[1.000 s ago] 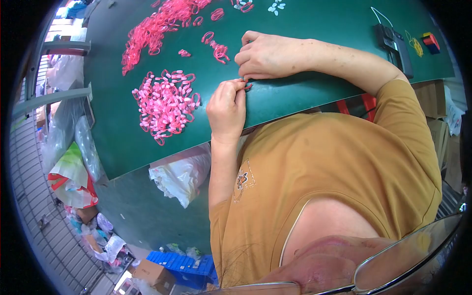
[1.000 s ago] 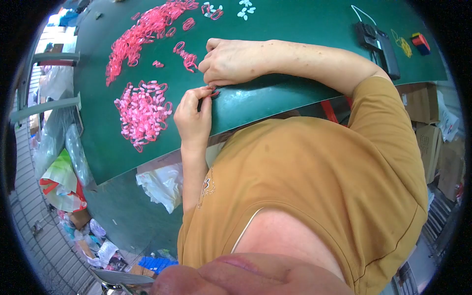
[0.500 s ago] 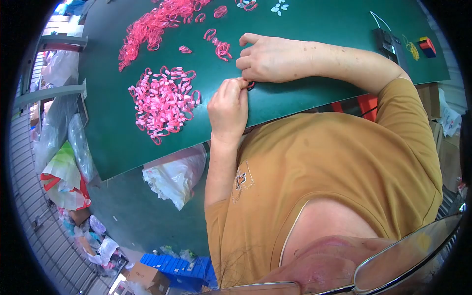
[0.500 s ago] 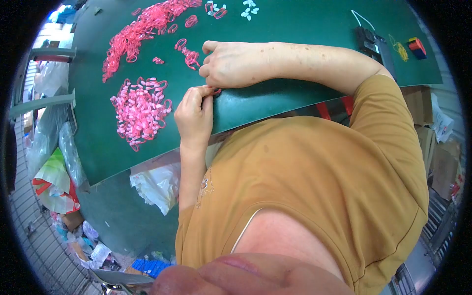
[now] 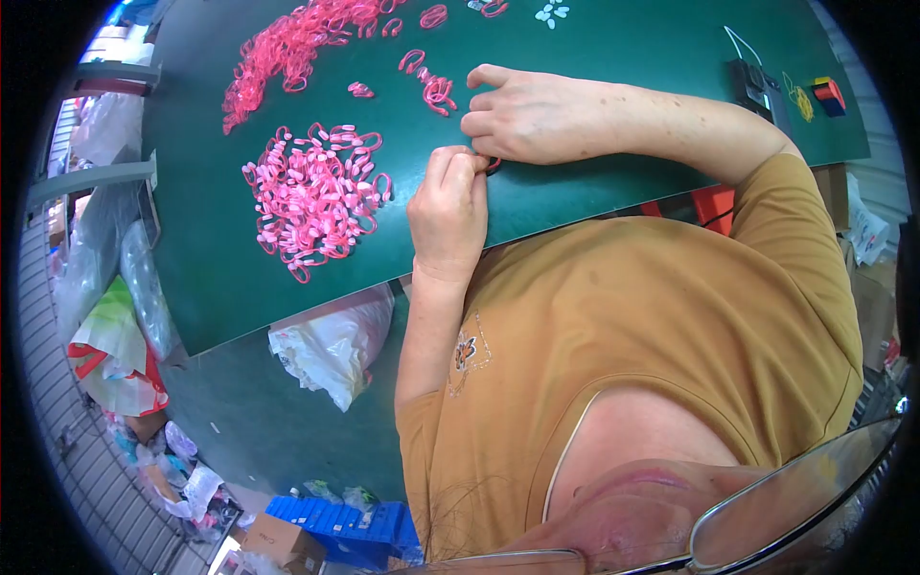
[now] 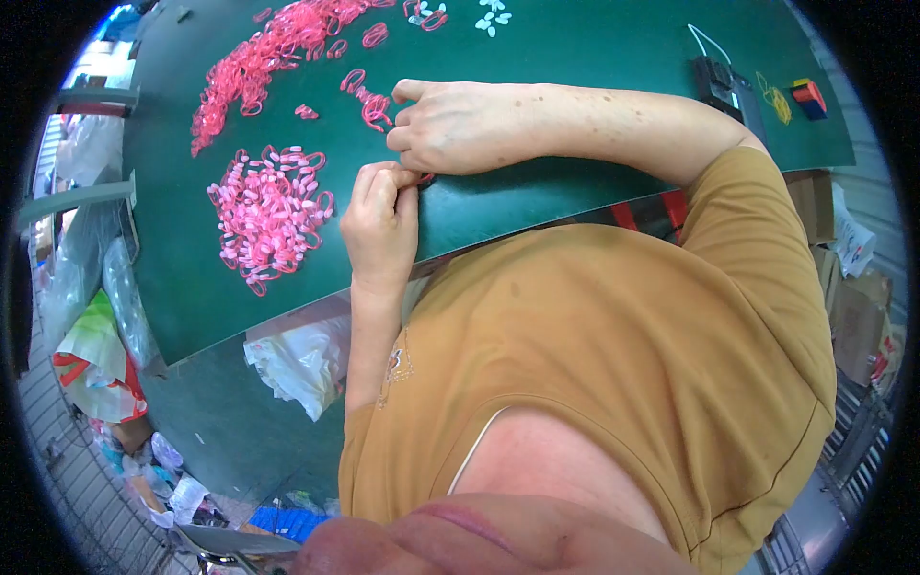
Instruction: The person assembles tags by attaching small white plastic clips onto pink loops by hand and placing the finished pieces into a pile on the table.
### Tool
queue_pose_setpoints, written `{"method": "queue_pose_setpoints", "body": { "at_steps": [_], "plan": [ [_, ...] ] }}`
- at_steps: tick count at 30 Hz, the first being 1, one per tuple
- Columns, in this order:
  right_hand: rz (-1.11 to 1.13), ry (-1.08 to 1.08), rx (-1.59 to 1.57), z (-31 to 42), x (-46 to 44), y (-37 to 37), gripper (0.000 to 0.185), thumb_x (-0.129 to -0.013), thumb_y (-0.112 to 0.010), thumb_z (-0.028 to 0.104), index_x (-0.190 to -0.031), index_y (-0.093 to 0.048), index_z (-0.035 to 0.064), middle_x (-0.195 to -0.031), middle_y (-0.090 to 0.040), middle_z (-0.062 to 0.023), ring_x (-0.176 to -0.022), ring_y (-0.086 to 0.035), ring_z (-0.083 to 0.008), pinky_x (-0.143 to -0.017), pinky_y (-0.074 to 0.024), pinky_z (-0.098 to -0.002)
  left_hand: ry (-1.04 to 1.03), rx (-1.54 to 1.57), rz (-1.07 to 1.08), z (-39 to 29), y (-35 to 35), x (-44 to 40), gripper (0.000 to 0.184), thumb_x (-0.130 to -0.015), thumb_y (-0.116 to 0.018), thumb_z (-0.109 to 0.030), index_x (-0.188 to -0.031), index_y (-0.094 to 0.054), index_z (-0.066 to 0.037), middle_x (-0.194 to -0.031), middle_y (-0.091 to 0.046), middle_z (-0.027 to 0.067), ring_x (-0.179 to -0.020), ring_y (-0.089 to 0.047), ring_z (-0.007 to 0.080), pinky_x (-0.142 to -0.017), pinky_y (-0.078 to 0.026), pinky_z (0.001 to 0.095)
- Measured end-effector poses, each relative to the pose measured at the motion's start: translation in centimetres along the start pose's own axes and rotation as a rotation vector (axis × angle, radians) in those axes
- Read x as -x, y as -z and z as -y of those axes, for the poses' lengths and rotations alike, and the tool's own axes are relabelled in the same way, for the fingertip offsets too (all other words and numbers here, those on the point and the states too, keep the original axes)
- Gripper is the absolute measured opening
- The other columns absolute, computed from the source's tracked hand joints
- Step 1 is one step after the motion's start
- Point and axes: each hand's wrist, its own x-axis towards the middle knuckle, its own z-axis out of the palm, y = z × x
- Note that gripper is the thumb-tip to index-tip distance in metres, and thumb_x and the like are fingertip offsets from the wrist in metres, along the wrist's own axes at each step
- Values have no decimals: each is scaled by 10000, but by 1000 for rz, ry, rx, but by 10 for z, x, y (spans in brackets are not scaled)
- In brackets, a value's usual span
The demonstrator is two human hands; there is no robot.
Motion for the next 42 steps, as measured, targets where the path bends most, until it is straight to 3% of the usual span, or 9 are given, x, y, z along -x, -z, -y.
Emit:
{"method": "queue_pose_setpoints", "body": {
  "at_steps": [13,16,20,23,32,42],
  "plan": [
    [-71,89,75,5,-1,-13,131,-943,-673,165,-830,-722,119,-881,-620,-23,-940,-663,-194,-1144,-418,-456,10,18,50,-5,8,2,156,-888,-767,25,-934,-655,-73,-960,-645,96,-801,-710,321,-679,-582,440],
    [-81,50,101,6,4,-19,100,-945,-673,171,-874,-725,123,-901,-619,-17,-957,-663,-184,-1111,-426,-441,32,20,48,-6,9,0,149,-889,-780,17,-930,-666,-70,-962,-662,93,-812,-718,308,-685,-585,431],
    [-71,-111,-256,-7,14,-16,138,-1023,-683,255,-998,-728,127,-952,-627,-35,-979,-667,-202,-1060,-429,-448,50,26,36,-5,7,0,147,-890,-796,9,-919,-674,-68,-961,-680,88,-811,-726,296,-679,-587,422],
    [-102,-187,-261,-19,21,-14,177,-1036,-708,276,-1078,-754,111,-957,-649,-40,-956,-669,-218,-1044,-432,-447,58,41,33,-5,6,1,151,-890,-805,4,-913,-677,-71,-958,-688,84,-799,-729,289,-664,-587,418],
    [-51,-98,-251,-8,10,-17,129,-995,-711,226,-943,-770,124,-896,-633,-16,-928,-669,-185,-1025,-429,-426,49,17,31,-8,7,-1,139,-896,-791,16,-914,-680,-65,-957,-688,89,-804,-730,288,-658,-583,413],
    [111,-141,-225,-6,-7,-2,181,-935,-730,237,-788,-761,135,-798,-654,-20,-805,-661,-229,-933,-394,-420,13,20,62,-6,6,-1,155,-886,-793,33,-927,-681,-66,-965,-695,96,-820,-731,294,-687,-588,420]
  ]
}}
